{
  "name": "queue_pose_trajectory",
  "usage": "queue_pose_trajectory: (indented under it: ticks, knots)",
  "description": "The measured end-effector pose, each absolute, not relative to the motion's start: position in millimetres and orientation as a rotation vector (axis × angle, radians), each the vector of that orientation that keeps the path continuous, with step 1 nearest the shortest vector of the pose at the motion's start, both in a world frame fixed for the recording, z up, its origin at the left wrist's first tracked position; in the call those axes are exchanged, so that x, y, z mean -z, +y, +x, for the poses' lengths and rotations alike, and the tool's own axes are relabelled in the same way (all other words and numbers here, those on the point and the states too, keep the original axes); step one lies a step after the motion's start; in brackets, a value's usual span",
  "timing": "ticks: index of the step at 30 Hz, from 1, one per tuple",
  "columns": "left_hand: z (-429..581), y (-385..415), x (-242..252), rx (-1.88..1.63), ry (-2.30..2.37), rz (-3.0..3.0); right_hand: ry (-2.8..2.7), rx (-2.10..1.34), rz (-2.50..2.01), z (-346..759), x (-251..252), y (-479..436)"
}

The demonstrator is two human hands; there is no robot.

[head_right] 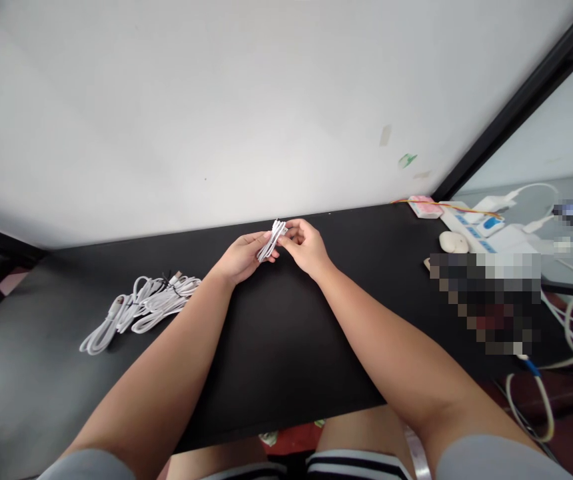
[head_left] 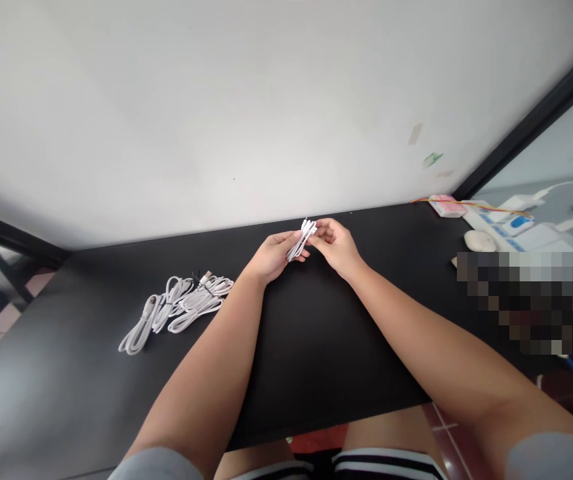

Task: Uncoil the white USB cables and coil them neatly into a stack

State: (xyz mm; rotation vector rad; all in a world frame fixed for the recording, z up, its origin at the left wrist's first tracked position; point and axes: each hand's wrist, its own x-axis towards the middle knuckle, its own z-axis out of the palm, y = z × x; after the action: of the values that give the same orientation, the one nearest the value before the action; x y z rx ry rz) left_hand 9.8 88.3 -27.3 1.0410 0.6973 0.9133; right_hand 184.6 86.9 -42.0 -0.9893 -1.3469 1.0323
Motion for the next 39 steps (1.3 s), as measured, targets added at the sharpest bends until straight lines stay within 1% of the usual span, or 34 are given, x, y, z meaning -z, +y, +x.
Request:
queue_pose_trajectory:
  ticks: [15, 33, 39]
  knots:
    - [13, 83, 23, -0.858, 0.804, 1.259, -1.289, -1.065, -1.038, 184, 39, 85]
    - [15, 82, 19, -0.909, 0.739, 1.093, -1.263, -1.133, -1.006, 185, 26, 79]
    - [17, 83, 18, -0.935, 0.734, 0.978, -1.481, -1.028, -1.041, 185, 34, 80]
